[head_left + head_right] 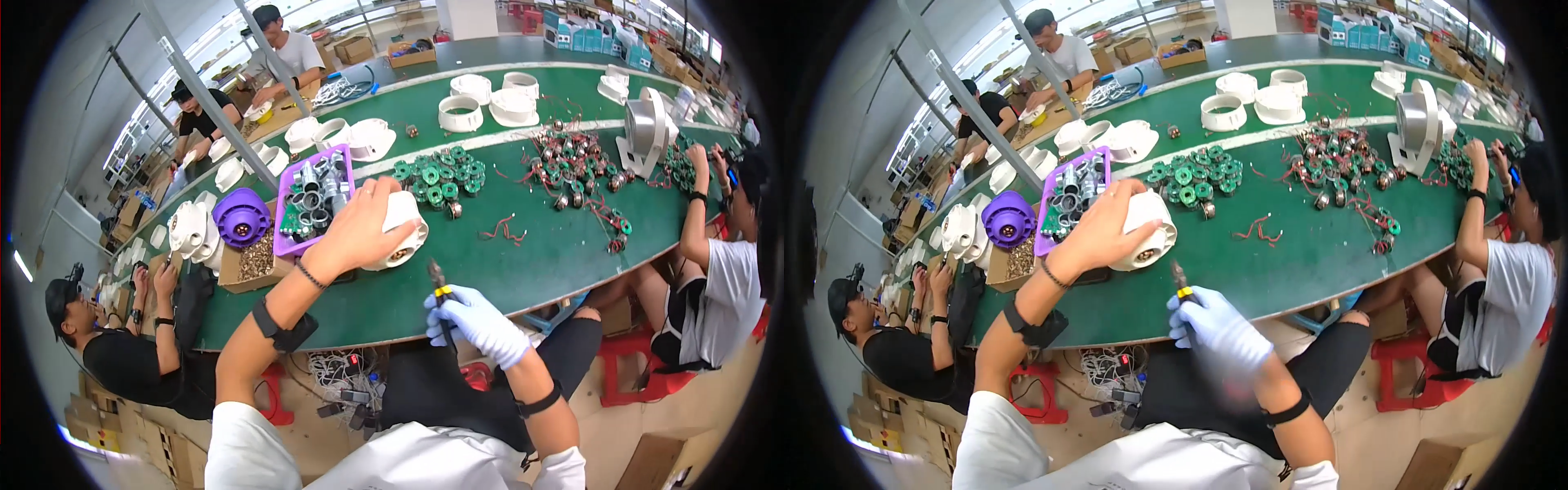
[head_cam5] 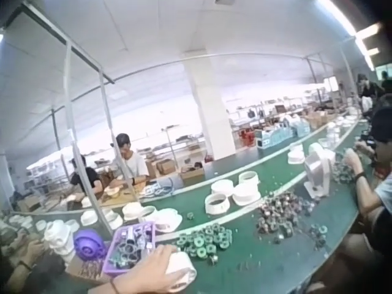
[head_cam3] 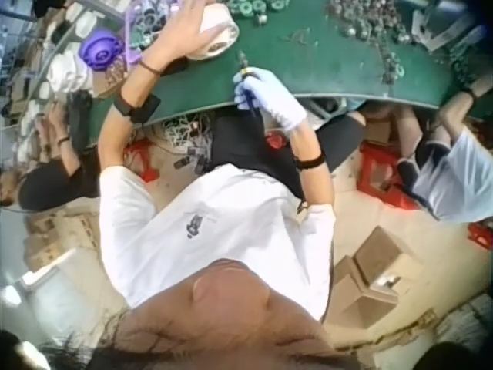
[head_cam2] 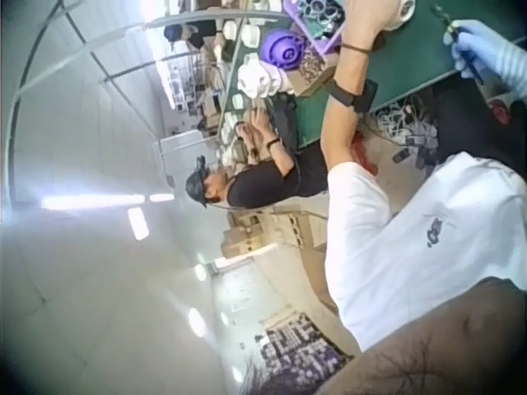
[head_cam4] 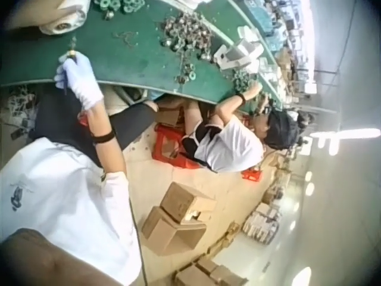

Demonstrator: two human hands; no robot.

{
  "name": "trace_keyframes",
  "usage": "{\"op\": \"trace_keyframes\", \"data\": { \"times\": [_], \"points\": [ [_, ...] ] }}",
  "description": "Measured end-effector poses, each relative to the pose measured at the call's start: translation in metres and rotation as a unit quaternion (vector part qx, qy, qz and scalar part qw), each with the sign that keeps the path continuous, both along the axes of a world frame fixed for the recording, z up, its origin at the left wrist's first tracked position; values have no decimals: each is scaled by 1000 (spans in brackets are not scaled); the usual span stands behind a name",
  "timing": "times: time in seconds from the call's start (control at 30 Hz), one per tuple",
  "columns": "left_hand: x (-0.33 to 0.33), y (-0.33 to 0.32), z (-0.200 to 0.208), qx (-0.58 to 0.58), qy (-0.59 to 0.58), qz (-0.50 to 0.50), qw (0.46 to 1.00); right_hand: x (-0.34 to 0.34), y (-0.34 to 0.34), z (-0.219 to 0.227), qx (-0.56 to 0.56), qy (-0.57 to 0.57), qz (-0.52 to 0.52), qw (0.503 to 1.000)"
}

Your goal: Assembling electronic components by trimming wires and installing boards into plastic housings.

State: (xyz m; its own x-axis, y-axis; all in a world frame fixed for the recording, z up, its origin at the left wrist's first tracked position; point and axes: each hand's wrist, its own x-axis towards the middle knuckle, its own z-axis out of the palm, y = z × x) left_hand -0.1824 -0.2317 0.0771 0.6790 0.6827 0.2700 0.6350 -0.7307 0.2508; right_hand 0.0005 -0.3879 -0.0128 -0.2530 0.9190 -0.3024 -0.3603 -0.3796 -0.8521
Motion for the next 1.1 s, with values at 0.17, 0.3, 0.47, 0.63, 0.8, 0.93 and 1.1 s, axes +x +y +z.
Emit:
{"op": "trace_keyframes", "data": {
  "times": [0.17, 0.3, 0.47, 0.63, 0.8, 0.93, 1.1],
  "points": [
    [9, 12, -25, 108, 19, 58, 992, -11, 26, -7, -91, 26, 75, 993],
    [9, 12, -24, 121, 22, 62, 990, -16, 37, 0, -90, -13, 73, 993],
    [11, 12, -25, 111, 20, 57, 992, -22, 45, 12, -76, -79, 70, 992],
    [14, 14, -25, 115, 27, 60, 991, -20, 60, 9, 38, -265, 117, 956],
    [6, 15, -26, 107, 21, 60, 992, -40, 53, 19, 356, -620, 41, 699],
    [4, 13, -31, 117, 4, 67, 991, -49, 52, 20, 317, -678, 48, 661],
    [12, 20, -28, 113, 30, 46, 992, -26, 66, 32, 77, -421, 142, 892]
  ]
}}
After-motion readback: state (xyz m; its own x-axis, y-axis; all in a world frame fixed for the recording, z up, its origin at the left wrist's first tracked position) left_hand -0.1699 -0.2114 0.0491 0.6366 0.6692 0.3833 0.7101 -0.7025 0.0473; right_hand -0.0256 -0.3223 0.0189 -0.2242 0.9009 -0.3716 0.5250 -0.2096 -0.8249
